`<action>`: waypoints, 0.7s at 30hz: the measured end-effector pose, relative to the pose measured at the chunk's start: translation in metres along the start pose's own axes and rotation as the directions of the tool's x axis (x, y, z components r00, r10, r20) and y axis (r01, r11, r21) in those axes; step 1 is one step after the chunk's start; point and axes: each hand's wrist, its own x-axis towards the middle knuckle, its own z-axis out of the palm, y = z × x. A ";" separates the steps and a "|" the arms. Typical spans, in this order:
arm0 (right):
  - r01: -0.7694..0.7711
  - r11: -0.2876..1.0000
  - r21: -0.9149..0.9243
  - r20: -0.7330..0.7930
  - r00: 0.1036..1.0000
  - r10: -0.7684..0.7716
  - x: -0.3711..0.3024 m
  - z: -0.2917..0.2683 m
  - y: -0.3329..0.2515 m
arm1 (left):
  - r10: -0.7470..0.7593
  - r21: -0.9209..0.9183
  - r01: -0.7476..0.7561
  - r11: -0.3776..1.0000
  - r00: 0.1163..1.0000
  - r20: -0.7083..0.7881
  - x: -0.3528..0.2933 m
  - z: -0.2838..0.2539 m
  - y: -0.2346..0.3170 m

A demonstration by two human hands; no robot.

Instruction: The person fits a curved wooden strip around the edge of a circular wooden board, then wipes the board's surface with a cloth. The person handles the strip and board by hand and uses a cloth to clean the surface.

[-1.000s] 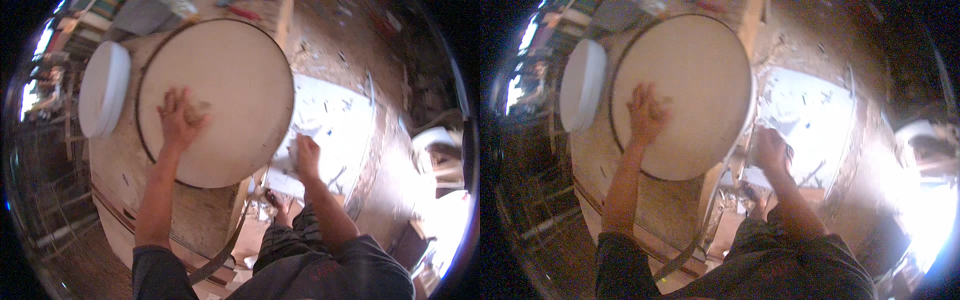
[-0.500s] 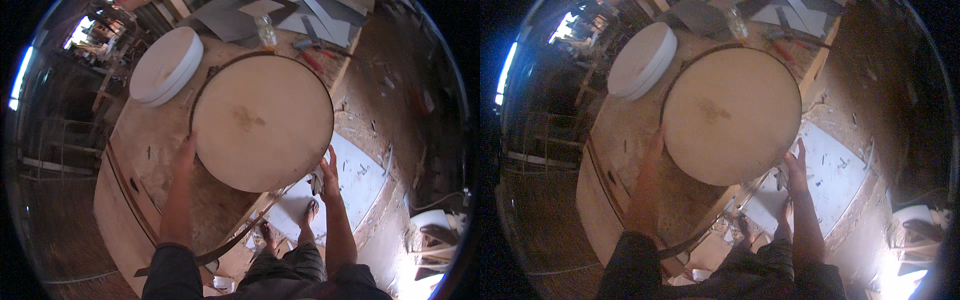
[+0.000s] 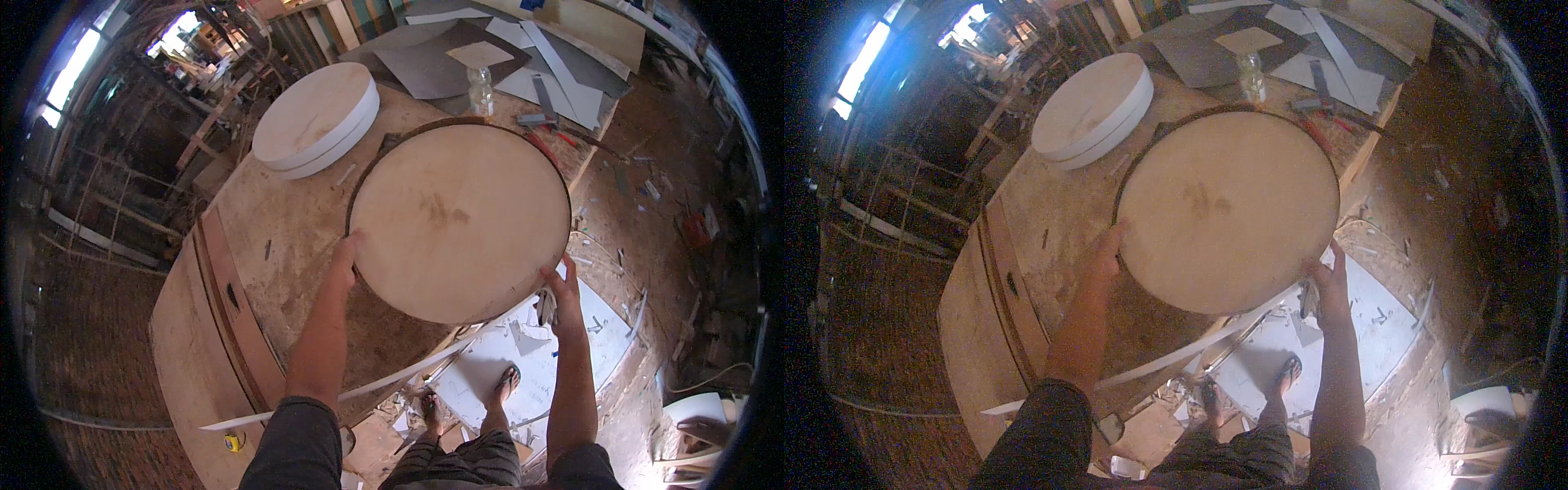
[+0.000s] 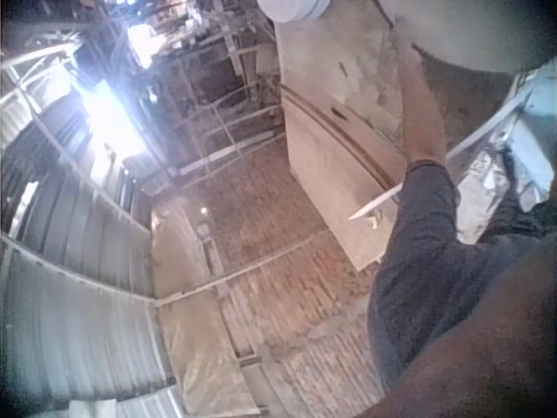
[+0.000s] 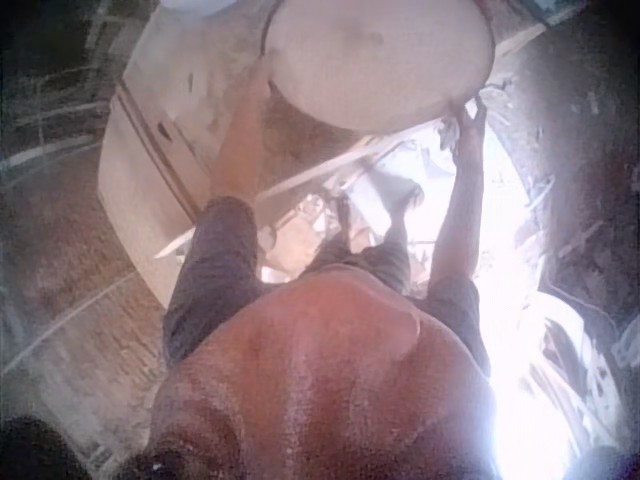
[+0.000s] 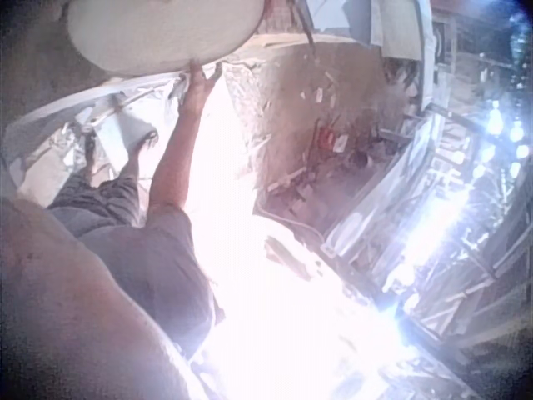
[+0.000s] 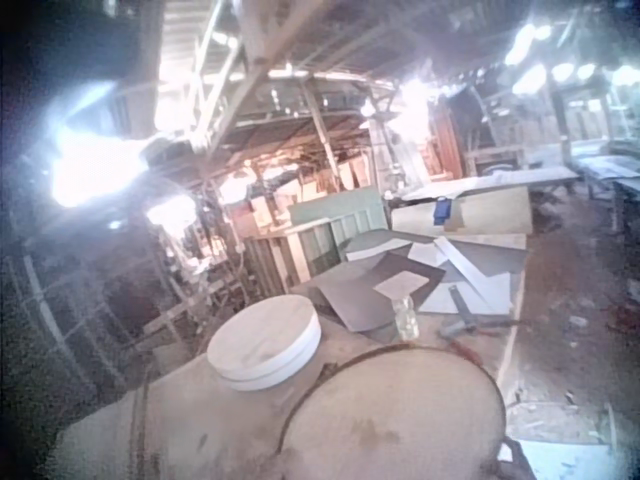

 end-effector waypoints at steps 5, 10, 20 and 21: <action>0.017 1.000 -0.024 0.040 0.999 -0.016 0.026 -0.006 -0.001 | 0.096 0.143 -0.092 0.985 0.995 -0.016 0.051 -0.033 -0.023; 0.024 0.999 -0.041 0.077 0.997 -0.021 0.046 -0.041 -0.003 | 0.022 0.090 -0.014 0.996 0.997 -0.078 0.012 0.000 -0.039; 0.003 0.998 0.061 0.204 0.979 -0.015 0.064 -0.079 0.027 | 0.303 0.280 -0.251 0.927 0.940 -0.160 -0.032 0.009 -0.066; 0.008 0.998 0.069 0.220 0.975 -0.023 0.064 -0.075 0.027 | 0.265 0.269 -0.210 0.940 0.945 -0.189 -0.029 0.002 -0.072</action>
